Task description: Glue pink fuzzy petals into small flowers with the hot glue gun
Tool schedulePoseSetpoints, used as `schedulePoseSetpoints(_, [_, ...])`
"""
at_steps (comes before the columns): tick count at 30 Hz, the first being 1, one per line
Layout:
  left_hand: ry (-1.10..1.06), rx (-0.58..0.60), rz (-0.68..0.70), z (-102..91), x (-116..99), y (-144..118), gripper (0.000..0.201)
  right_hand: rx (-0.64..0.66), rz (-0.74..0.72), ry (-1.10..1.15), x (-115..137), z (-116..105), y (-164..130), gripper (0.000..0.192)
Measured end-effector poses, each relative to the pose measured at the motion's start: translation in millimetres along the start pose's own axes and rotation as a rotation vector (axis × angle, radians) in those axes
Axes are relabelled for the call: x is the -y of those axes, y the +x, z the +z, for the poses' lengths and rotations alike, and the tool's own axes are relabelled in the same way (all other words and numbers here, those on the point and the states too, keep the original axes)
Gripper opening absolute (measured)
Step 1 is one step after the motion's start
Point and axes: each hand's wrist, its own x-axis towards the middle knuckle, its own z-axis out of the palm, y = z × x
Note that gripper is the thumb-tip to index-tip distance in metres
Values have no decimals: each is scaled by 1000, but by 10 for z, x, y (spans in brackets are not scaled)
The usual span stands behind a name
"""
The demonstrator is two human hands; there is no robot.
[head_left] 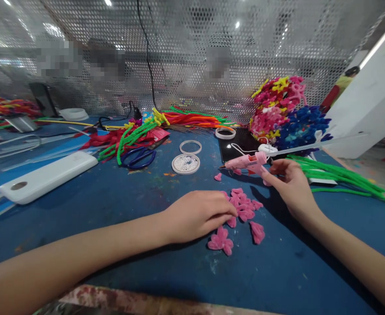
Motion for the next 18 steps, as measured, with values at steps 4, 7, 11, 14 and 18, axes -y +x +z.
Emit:
schedulePoseSetpoints(4, [207,13,147,102,-70,63,24,-1,40,34,20,27,1,35])
schedulePoseSetpoints(7, [262,55,204,148,-115,172,25,1,51,55,52,34,0,34])
schedulePoseSetpoints(11, [303,151,272,208,-144,402,19,8,44,60,65,24,11,32])
schedulePoseSetpoints(14, [303,206,312,241,-145,545,23,28,55,54,66,13,19,32])
schedulePoseSetpoints(18, [132,157,164,212,-134,597,15,49,62,44,90,2,15,31])
